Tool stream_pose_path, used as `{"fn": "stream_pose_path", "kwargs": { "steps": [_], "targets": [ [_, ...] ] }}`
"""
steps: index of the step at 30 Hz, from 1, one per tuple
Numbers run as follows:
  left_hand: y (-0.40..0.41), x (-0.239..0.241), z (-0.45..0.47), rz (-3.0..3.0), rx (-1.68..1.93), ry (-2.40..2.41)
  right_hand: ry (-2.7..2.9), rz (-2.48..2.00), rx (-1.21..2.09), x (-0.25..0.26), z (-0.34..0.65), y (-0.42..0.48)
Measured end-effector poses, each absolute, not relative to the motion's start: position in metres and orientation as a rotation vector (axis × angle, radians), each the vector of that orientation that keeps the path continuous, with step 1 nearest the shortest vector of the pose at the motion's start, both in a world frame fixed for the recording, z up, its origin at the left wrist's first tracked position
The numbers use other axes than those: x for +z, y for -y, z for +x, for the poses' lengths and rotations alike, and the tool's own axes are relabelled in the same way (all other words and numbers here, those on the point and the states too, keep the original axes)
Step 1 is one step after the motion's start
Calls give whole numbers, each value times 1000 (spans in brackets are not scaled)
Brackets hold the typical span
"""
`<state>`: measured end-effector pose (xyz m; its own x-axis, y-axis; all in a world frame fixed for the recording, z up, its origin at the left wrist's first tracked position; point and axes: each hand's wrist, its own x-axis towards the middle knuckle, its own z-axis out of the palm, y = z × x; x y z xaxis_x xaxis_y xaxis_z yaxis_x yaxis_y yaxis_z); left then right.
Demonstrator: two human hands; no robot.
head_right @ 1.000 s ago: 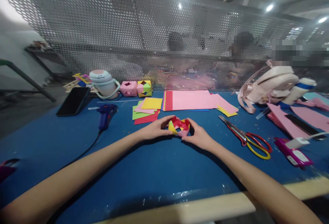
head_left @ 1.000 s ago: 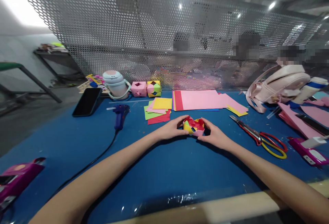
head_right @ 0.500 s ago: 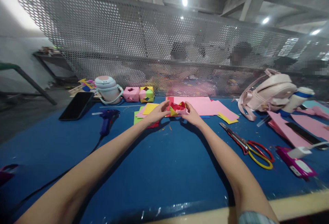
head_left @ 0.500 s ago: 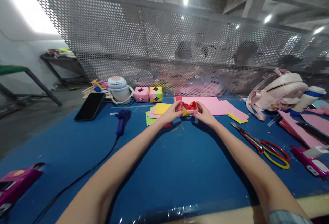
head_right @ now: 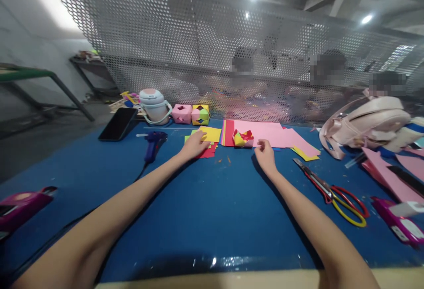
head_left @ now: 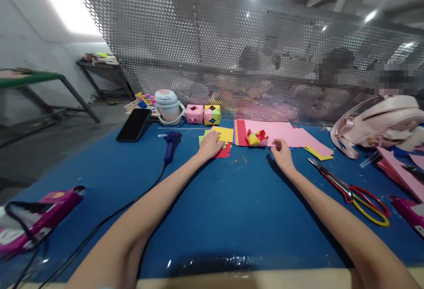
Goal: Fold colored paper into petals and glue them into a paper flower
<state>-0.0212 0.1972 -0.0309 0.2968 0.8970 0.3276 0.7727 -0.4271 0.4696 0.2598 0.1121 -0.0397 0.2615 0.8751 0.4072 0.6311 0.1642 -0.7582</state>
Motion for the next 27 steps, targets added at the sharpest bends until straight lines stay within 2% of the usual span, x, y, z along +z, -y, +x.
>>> {"fn": "stream_pose_path", "kwargs": {
  "steps": [6, 15, 27],
  "targets": [
    [-191, -35, -16, 2516, 612, -1640, 1670, -1540, 327, -46, 246, -111],
    [-173, -28, -17, 2665, 470, -1708, 1867, -1558, 181, -43, 231, -107],
    [-187, -24, -27, 2549, 596, -1802, 2232, -1393, 24, -31, 186, -106]
  ]
}}
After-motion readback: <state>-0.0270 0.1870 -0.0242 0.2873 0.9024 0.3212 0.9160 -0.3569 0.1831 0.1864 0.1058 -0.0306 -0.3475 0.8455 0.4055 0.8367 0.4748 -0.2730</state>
